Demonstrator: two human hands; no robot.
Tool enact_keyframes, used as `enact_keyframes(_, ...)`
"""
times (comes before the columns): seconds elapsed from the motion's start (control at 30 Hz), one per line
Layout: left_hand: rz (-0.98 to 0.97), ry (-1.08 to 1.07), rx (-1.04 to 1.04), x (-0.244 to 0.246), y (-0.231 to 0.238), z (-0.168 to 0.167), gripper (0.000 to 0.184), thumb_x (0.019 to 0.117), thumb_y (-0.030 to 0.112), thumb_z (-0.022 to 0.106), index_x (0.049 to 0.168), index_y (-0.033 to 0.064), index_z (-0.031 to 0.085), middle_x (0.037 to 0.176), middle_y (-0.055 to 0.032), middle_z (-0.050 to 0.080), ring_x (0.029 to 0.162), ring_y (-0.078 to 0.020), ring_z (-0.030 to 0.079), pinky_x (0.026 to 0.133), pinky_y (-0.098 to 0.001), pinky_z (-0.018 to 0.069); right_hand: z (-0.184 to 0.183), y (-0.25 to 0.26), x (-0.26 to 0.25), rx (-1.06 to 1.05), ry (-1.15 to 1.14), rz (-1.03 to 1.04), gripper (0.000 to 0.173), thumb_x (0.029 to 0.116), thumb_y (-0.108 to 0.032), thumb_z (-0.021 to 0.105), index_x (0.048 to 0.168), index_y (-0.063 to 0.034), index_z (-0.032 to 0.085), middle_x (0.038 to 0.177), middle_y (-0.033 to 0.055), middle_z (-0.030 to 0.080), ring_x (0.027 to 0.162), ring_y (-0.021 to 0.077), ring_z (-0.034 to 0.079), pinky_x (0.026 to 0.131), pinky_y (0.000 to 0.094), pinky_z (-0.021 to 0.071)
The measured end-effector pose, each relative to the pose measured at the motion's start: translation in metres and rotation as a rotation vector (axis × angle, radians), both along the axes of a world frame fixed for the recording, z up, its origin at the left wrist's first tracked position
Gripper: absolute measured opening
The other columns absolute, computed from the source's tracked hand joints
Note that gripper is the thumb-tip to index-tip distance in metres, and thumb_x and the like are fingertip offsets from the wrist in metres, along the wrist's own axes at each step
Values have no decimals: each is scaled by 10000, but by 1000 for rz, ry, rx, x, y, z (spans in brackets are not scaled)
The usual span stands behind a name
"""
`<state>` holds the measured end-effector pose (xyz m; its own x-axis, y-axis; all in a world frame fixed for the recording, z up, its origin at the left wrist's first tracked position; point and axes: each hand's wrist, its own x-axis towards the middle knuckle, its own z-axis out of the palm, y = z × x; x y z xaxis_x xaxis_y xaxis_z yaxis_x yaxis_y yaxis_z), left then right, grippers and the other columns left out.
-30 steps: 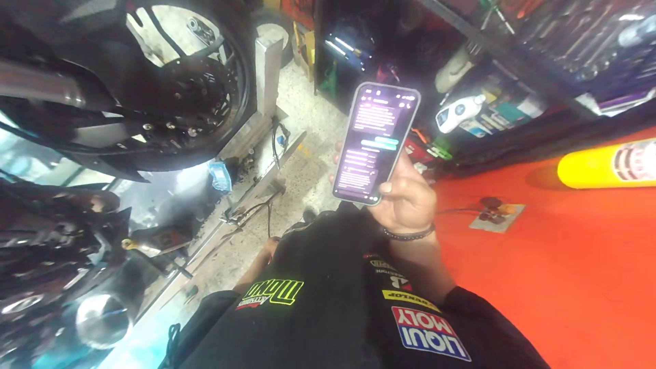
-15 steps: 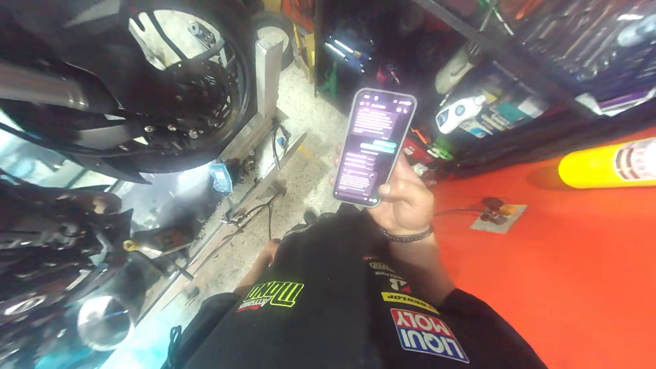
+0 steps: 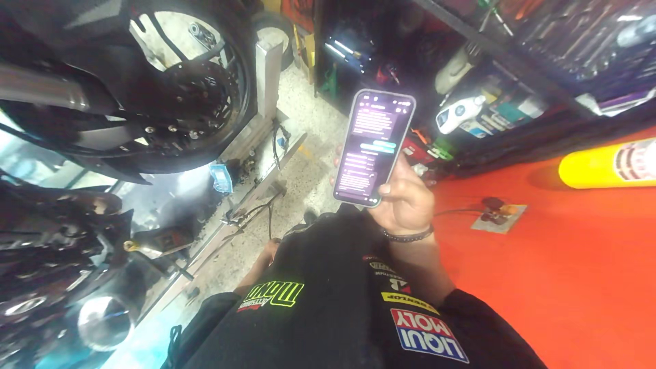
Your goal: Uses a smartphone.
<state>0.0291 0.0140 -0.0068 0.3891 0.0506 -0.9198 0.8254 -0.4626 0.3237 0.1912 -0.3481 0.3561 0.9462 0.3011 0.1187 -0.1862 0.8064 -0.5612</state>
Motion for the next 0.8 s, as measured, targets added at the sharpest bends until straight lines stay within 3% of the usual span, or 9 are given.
enact_keyframes(0.2,36,-5,10,4,-4,13,498,960,320,681,1370,54,589,1241,-213,671,1138,-339,658,987,-544,527,2,-1,0,-5,7,7,709,865,15,505,1531,-101,291,1445,266,481,1272,418,555,1034,633,482)
enact_keyframes(0.43,15,-4,48,3,1,-3,463,963,338,662,1351,90,616,1226,-192,685,1136,-329,664,988,-552,526,2,-1,1,-4,-1,14,714,861,15,505,1531,-100,287,1454,275,470,1282,432,545,1039,641,476)
enact_keyframes(0.6,-52,-41,90,-8,13,-53,453,947,417,656,1319,159,653,1201,-150,708,1114,-302,680,969,-560,540,3,-1,1,-14,3,14,721,854,15,499,1532,-103,284,1454,276,469,1280,435,545,1030,651,478)
enact_keyframes(0.8,-39,-50,47,-3,9,-37,556,965,462,622,1434,168,572,1285,-168,676,1186,-318,655,1014,-572,515,2,-1,2,-6,1,21,720,855,16,502,1533,-102,288,1451,277,470,1279,432,546,1029,638,483)
